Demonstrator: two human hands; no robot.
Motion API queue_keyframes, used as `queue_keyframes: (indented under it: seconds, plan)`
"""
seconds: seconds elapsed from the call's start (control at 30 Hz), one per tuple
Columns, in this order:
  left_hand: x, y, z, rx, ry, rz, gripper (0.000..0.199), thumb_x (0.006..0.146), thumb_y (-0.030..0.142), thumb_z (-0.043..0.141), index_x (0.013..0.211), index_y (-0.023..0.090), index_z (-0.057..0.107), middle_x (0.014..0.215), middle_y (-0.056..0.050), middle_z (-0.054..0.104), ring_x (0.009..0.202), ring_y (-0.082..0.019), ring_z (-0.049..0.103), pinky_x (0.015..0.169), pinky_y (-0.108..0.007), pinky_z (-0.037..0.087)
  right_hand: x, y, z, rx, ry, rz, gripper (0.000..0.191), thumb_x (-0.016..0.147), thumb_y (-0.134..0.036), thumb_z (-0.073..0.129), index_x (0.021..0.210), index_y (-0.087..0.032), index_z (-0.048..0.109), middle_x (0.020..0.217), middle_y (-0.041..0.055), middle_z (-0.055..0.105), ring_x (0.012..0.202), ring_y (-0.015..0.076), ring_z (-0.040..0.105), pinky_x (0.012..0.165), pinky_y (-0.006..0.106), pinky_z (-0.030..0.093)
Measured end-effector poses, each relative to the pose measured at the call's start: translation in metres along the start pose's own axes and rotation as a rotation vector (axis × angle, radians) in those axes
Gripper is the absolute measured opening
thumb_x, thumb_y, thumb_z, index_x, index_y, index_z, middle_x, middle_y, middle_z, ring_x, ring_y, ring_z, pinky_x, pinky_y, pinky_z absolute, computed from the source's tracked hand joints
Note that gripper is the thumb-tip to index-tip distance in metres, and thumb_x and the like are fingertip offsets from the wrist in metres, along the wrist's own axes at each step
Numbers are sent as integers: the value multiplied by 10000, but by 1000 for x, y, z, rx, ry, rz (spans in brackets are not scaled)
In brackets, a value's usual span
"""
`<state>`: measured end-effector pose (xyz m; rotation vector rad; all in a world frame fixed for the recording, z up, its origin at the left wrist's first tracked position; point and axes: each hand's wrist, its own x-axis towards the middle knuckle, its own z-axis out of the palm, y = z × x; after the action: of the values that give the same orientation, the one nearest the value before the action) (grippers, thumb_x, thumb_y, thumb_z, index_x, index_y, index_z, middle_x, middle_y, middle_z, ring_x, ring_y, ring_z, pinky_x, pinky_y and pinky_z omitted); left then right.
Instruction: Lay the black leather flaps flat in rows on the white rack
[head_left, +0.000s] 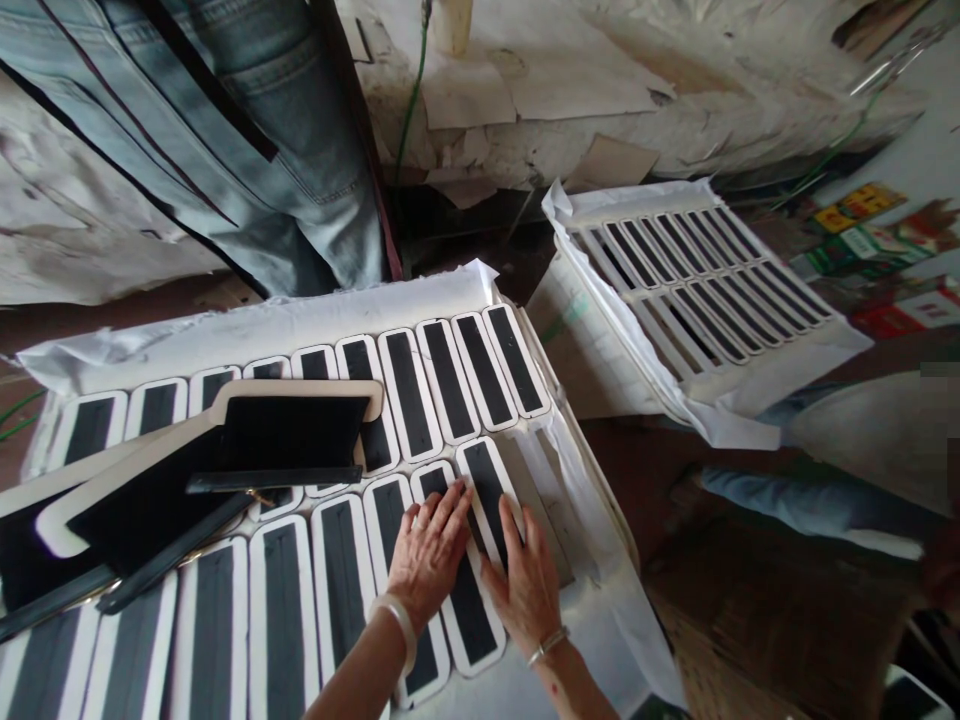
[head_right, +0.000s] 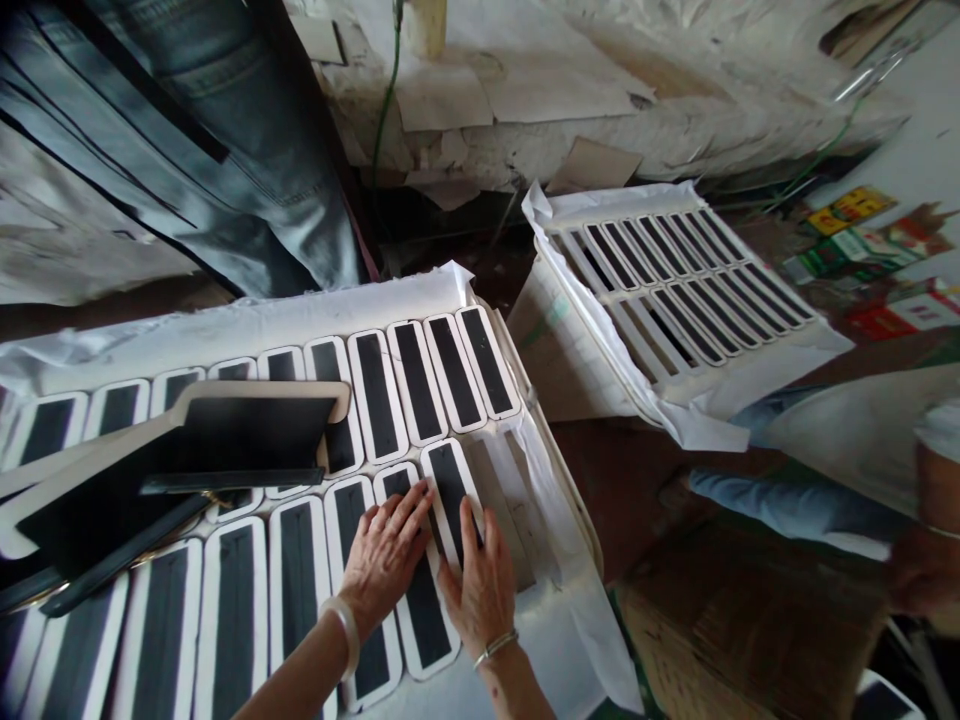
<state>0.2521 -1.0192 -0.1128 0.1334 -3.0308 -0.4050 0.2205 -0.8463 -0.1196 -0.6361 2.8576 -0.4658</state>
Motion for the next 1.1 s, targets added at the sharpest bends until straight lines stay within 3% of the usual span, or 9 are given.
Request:
queue_keyframes:
  seconds: [0.23, 0.43, 0.6, 0.77, 0.9, 1.1]
  plan:
    - [-3, -1, 7, 55, -43, 24, 441, 966, 276, 379, 1402, 307, 439, 1495, 85, 398, 1185, -213, 500, 931, -424, 395, -2, -8, -7, -112, -59, -17, 634, 881, -215, 423, 1500, -196, 290, 1464, 161, 382, 1197, 318, 499, 922, 478, 489]
    - [-2, -1, 6, 58, -40, 30, 443, 968, 290, 381, 1409, 306, 424, 1497, 104, 388, 1178, -199, 493, 928, -417, 400, -1, -12, -14, -179, -121, 35, 601, 886, -208, 415, 1482, -246, 342, 1504, 102, 360, 1067, 291, 562, 827, 479, 489]
    - [-4, -2, 7, 50, -53, 34, 465, 970, 285, 373, 1434, 300, 375, 1511, 129, 349, 1202, -203, 466, 934, -421, 399, -2, -6, -11, -128, -117, 29, 616, 889, -210, 419, 1493, -262, 307, 1534, 78, 306, 1135, 295, 528, 879, 484, 479]
    - [-5, -4, 8, 46, -85, 45, 477, 975, 319, 372, 1451, 321, 330, 1520, 146, 320, 1210, -206, 458, 938, -425, 400, -3, 3, -2, 57, -16, -30, 584, 898, -232, 434, 1473, -243, 335, 1476, 121, 350, 1231, 314, 457, 962, 514, 462]
    - [-5, -4, 7, 39, -76, 37, 493, 973, 336, 382, 1460, 323, 305, 1514, 131, 342, 1214, -207, 464, 946, -421, 403, -2, 15, 1, 280, 65, 15, 515, 944, -271, 434, 1453, -272, 361, 1313, 118, 458, 1207, 273, 484, 975, 468, 487]
    - [-3, -4, 5, 17, -83, 18, 512, 969, 349, 392, 1469, 301, 294, 1496, 77, 395, 1201, -204, 491, 942, -419, 408, 7, 27, -9, 515, 0, 72, 443, 963, -268, 431, 1405, -260, 444, 1164, 96, 542, 1075, 215, 569, 891, 355, 547]
